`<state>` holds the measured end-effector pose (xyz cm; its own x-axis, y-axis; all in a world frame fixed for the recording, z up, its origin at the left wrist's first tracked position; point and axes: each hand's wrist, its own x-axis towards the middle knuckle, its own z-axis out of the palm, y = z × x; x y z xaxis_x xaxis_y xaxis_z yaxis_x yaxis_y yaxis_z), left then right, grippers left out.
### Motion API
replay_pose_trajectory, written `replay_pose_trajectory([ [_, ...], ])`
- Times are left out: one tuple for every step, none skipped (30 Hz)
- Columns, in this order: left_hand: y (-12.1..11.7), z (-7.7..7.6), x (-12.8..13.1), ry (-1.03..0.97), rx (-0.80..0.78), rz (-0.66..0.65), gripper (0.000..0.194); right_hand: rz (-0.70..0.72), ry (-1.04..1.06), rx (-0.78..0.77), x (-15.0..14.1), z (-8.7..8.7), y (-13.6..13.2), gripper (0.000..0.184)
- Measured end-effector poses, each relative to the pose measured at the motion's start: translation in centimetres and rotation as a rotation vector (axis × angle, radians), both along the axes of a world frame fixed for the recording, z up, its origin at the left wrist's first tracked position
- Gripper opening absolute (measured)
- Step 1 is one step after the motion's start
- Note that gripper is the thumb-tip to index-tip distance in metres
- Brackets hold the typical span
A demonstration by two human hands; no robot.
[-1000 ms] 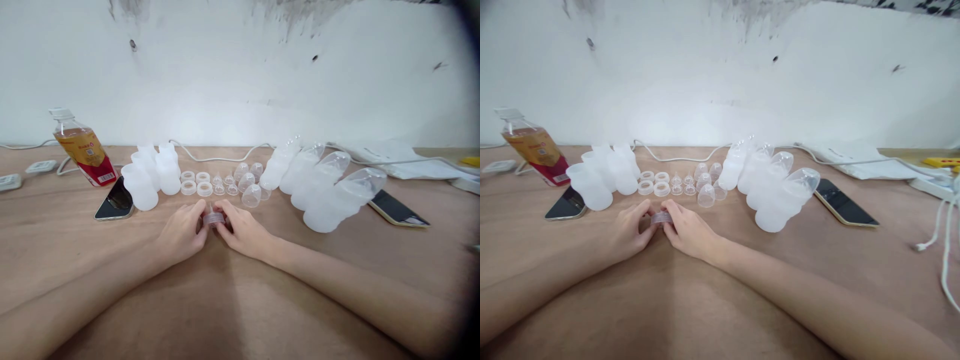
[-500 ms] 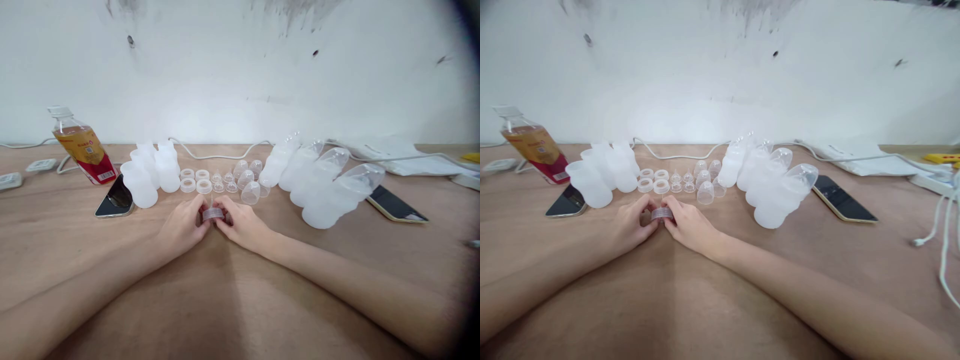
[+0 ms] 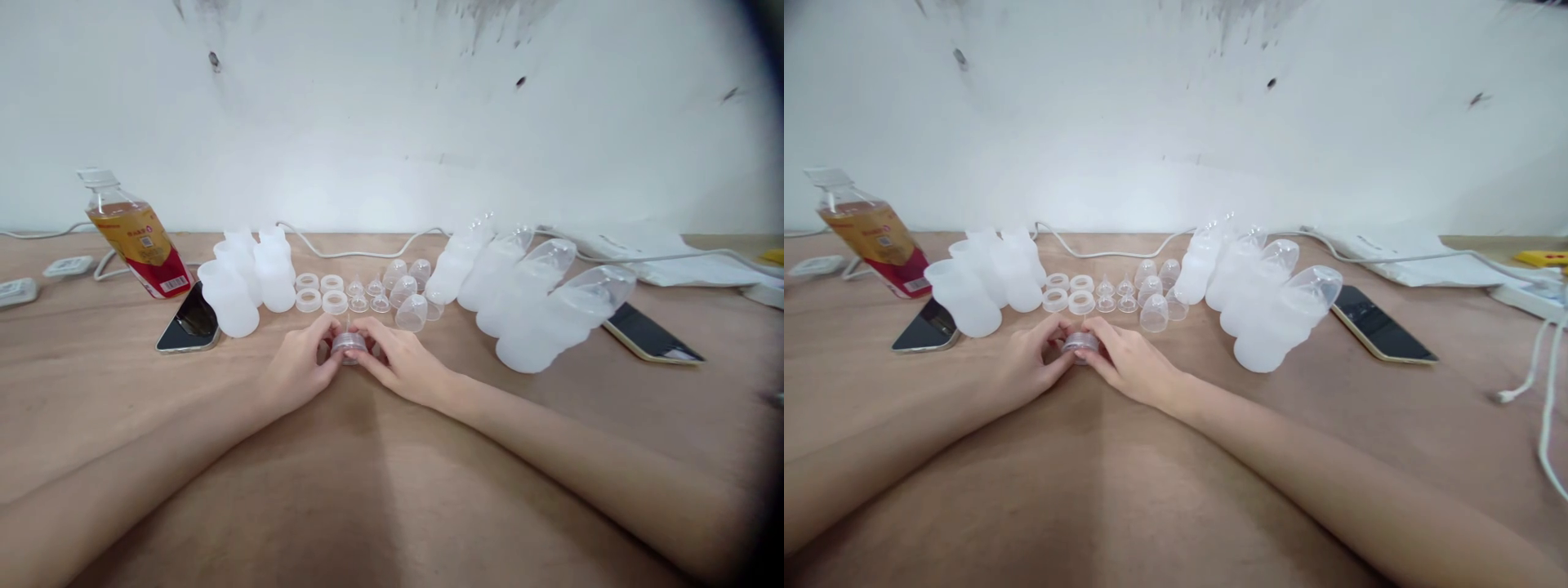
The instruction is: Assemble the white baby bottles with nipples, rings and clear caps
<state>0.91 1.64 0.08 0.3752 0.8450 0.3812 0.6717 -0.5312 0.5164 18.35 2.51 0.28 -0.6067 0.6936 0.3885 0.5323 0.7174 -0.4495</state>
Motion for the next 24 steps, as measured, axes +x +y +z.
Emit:
replay_pose_trajectory([
  [-0.1,0.2,-0.1,-0.013,-0.012,-0.027,0.007,0.011,-0.003,0.022,0.2,0.0,0.0,0.017],
  [-0.2,0.4,-0.1,-0.028,-0.023,-0.058,0.006,0.015,-0.003,0.047,0.3,0.0,0.0,0.016],
  [-0.3,0.5,-0.2,-0.041,-0.032,-0.088,0.007,0.013,0.0,0.072,0.3,-0.1,0.0,0.016],
  [-0.4,0.7,-0.2,-0.052,-0.037,-0.11,0.007,0.007,0.003,0.094,0.3,-0.1,-0.1,0.015],
  [-0.5,0.8,-0.2,-0.058,-0.035,-0.119,0.008,0.0,0.005,0.111,0.3,-0.1,-0.1,0.015],
  [-0.6,0.9,-0.1,-0.057,-0.027,-0.117,0.008,-0.008,0.003,0.126,0.2,-0.2,-0.2,0.014],
  [-0.7,0.9,-0.1,-0.047,-0.011,-0.105,0.008,-0.017,-0.001,0.141,0.1,-0.2,-0.2,0.014],
  [-0.7,0.8,0.0,-0.031,0.013,-0.086,0.007,-0.027,-0.006,0.158,0.0,-0.2,-0.2,0.013],
  [-0.8,0.6,0.1,-0.017,0.047,-0.064,0.006,-0.035,-0.012,0.176,-0.1,-0.2,-0.3,0.013],
  [-0.8,0.4,0.1,-0.004,0.083,-0.045,0.006,-0.042,-0.018,0.193,-0.2,-0.2,-0.3,0.013],
  [-0.7,0.2,0.2,0.007,0.12,-0.03,0.006,-0.048,-0.025,0.208,-0.3,-0.2,-0.4,0.013],
  [-0.7,0.0,0.2,0.017,0.151,-0.02,0.005,-0.054,-0.03,0.221,-0.4,-0.2,-0.4,0.013],
  [-0.6,-0.2,0.2,0.028,0.172,-0.015,0.005,-0.06,-0.036,0.231,-0.5,-0.2,-0.5,0.013],
  [-0.6,-0.3,0.2,0.039,0.187,-0.012,0.005,-0.064,-0.041,0.238,-0.6,-0.2,-0.6,0.013],
  [-0.5,-0.3,0.2,0.054,0.196,-0.014,0.005,-0.068,-0.045,0.244,-0.6,-0.2,-0.6,0.013],
  [-0.5,-0.3,0.2,0.072,0.204,-0.015,0.005,-0.073,-0.049,0.251,-0.7,-0.2,-0.7,0.012],
  [-0.5,-0.3,0.2,0.094,0.214,-0.015,0.005,-0.078,-0.053,0.257,-0.7,-0.2,-0.8,0.012],
  [-0.4,-0.2,0.2,0.118,0.229,-0.017,0.006,-0.084,-0.059,0.262,-0.7,-0.3,-0.8,0.012],
  [-0.4,-0.1,0.2,0.143,0.244,-0.021,0.007,-0.092,-0.064,0.265,-0.7,-0.3,-0.9,0.012],
  [-0.4,0.0,0.2,0.165,0.257,-0.027,0.009,-0.096,-0.068,0.265,-0.7,-0.2,-0.9,0.012],
  [-0.5,0.0,0.2,0.182,0.265,-0.034,0.01,-0.095,-0.07,0.261,-0.6,-0.2,-0.9,0.012],
  [-0.5,0.1,0.1,0.191,0.27,-0.037,0.011,-0.088,-0.072,0.252,-0.6,-0.2,-0.8,0.011],
  [-0.6,0.1,0.1,0.193,0.27,-0.038,0.012,-0.08,-0.071,0.242,-0.6,-0.1,-0.8,0.011],
  [-0.7,0.1,0.1,0.192,0.267,-0.034,0.013,-0.07,-0.07,0.233,-0.5,-0.1,-0.7,0.012],
])
